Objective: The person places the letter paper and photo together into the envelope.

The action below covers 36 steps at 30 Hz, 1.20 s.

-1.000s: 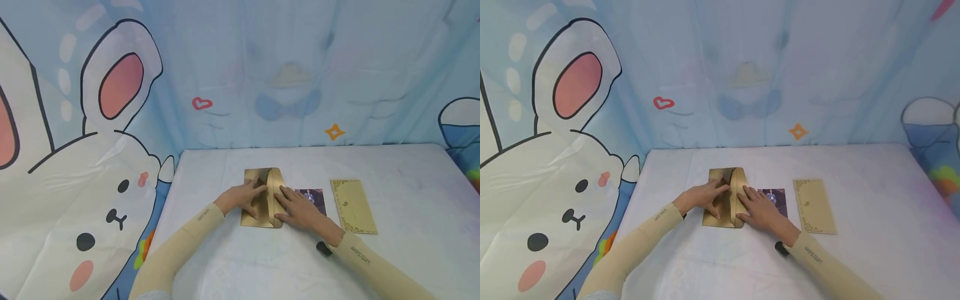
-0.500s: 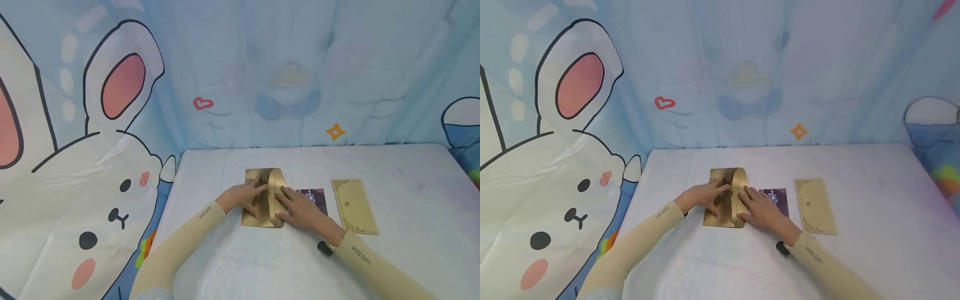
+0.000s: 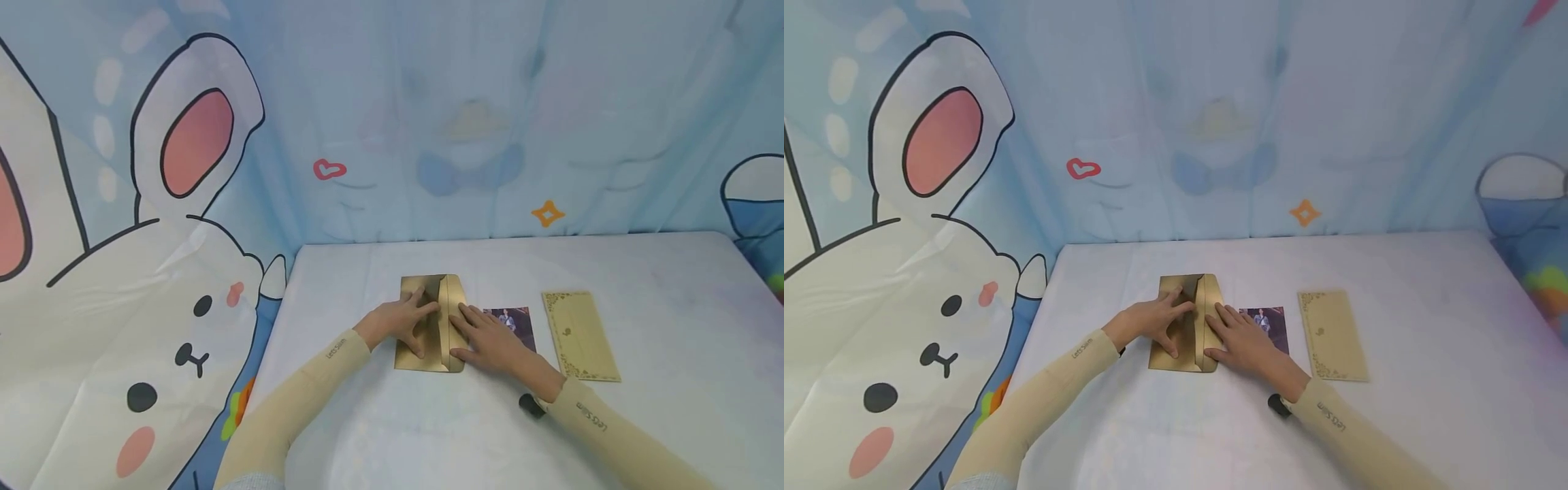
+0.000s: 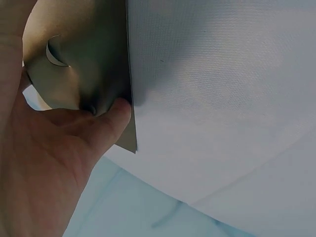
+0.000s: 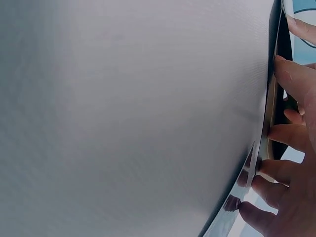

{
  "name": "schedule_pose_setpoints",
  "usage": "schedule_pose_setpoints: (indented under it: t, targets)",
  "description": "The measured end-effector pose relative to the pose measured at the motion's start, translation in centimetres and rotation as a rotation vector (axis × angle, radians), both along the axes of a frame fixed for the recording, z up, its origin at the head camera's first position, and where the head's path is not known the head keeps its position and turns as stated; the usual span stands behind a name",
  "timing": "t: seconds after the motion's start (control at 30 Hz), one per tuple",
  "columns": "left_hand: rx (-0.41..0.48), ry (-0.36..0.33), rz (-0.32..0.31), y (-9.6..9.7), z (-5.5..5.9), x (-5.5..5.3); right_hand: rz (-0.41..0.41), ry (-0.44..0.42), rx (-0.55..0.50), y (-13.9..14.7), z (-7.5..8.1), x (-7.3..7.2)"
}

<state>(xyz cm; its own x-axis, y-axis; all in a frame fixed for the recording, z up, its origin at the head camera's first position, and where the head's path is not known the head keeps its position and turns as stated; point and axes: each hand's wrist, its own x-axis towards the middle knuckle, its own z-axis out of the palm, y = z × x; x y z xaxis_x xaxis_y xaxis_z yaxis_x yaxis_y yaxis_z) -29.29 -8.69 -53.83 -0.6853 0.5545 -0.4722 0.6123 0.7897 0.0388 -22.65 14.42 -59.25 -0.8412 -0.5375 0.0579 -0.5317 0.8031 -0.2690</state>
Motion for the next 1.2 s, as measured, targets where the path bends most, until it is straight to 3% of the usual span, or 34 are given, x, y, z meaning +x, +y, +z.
schedule_pose_setpoints:
  t: [0.2,0.57,0.87,1.2]
  targets:
    - [0.003,0.037,-0.021,-0.1,0.1,0.2,-0.006,0.017,-0.022,0.0,-0.2,0.0]
    - [0.022,0.038,-0.036,-0.2,-0.1,0.1,-0.016,0.020,-0.057,0.7,0.0,0.3]
    - [0.017,0.049,-0.043,-0.3,-0.4,0.1,-0.042,0.069,-0.076,2.5,-0.2,0.1]
    - [0.037,0.044,-0.037,-0.4,-0.4,0.1,-0.107,0.088,-0.067,5.3,1.0,0.6]
